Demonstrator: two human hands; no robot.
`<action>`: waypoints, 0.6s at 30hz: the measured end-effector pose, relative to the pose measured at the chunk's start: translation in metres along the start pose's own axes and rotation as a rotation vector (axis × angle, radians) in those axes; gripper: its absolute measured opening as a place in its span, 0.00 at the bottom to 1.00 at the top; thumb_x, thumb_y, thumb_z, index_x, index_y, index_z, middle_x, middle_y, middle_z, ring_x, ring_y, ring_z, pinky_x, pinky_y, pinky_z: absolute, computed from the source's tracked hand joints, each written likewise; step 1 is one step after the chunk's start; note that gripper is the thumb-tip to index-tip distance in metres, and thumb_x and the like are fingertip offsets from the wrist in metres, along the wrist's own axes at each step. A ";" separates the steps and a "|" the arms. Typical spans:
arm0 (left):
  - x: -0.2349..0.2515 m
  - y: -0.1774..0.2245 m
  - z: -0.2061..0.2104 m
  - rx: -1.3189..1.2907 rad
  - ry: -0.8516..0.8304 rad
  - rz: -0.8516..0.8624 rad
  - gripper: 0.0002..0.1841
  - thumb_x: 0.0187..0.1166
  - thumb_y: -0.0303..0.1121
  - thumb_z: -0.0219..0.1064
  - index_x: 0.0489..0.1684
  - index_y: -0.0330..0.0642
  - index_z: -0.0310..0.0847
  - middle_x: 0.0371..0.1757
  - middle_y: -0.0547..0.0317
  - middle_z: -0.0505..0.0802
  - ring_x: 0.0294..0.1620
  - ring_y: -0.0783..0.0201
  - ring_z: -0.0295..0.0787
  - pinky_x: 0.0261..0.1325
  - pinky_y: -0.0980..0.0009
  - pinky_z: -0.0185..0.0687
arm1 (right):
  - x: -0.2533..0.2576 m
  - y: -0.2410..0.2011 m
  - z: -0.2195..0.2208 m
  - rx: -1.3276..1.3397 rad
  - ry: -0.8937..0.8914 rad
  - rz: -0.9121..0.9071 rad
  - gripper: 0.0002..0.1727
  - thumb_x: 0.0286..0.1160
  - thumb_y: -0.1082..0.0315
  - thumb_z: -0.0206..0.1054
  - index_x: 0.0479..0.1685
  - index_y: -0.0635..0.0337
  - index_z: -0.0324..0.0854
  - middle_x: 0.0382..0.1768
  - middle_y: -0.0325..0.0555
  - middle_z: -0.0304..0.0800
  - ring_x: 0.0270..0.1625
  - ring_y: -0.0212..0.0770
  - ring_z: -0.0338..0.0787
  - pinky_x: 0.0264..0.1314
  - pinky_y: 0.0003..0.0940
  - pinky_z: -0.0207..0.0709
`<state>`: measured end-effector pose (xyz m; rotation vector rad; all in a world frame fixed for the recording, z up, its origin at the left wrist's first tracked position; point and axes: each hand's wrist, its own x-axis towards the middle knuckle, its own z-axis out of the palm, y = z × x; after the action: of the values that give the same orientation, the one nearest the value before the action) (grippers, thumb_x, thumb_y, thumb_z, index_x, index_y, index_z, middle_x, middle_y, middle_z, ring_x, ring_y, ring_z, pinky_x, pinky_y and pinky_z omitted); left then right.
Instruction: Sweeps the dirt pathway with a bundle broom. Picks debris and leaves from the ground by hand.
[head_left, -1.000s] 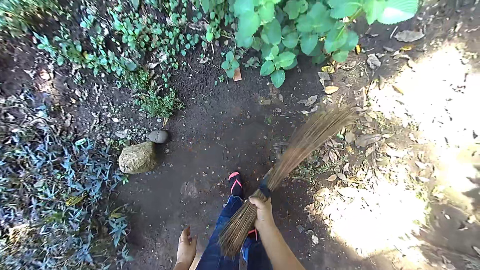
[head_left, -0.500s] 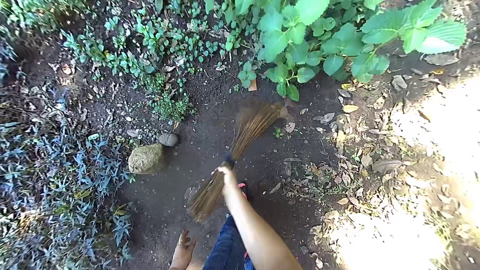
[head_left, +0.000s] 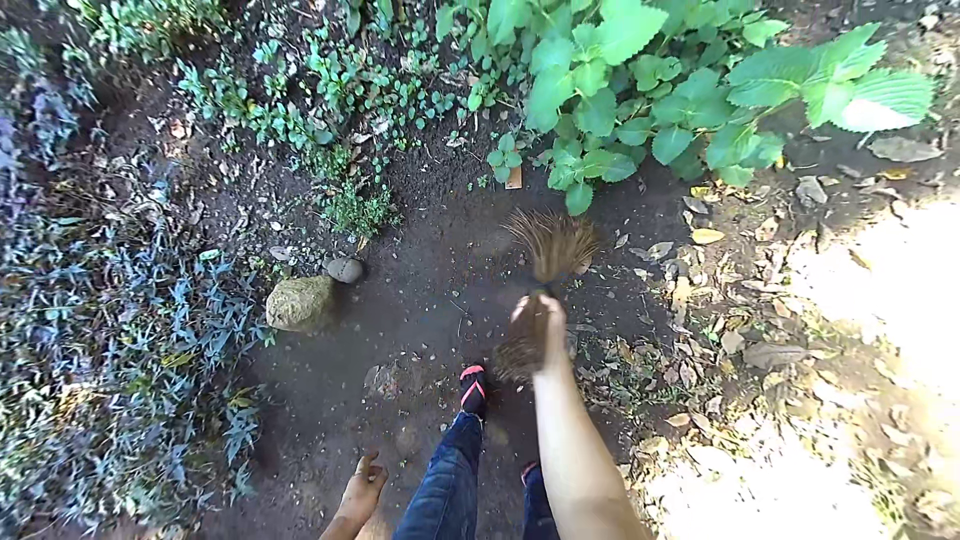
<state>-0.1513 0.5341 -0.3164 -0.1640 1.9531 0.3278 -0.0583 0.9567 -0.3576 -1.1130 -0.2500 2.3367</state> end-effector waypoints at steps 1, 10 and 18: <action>-0.003 -0.007 0.010 0.001 0.005 -0.012 0.31 0.88 0.28 0.61 0.89 0.32 0.54 0.72 0.29 0.83 0.71 0.38 0.84 0.75 0.46 0.75 | -0.027 0.013 0.017 -0.079 0.068 0.058 0.19 0.88 0.63 0.36 0.39 0.60 0.72 0.25 0.44 0.83 0.25 0.38 0.86 0.29 0.34 0.84; -0.048 -0.033 0.097 0.251 -0.098 -0.028 0.35 0.86 0.35 0.65 0.91 0.38 0.54 0.78 0.31 0.80 0.77 0.37 0.80 0.80 0.42 0.72 | -0.182 0.041 -0.059 -0.211 0.117 0.559 0.08 0.82 0.73 0.49 0.51 0.64 0.71 0.29 0.49 0.84 0.25 0.40 0.85 0.26 0.35 0.82; -0.072 -0.036 0.120 0.146 0.013 0.011 0.34 0.86 0.30 0.65 0.90 0.35 0.54 0.78 0.28 0.79 0.77 0.36 0.79 0.80 0.43 0.72 | -0.154 -0.139 -0.218 -0.353 0.713 -0.205 0.14 0.75 0.73 0.63 0.58 0.64 0.74 0.39 0.49 0.83 0.35 0.39 0.84 0.37 0.39 0.81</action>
<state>-0.0081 0.5336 -0.2997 -0.0613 1.9830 0.1909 0.2415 0.9776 -0.3425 -1.9044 -0.4845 1.6212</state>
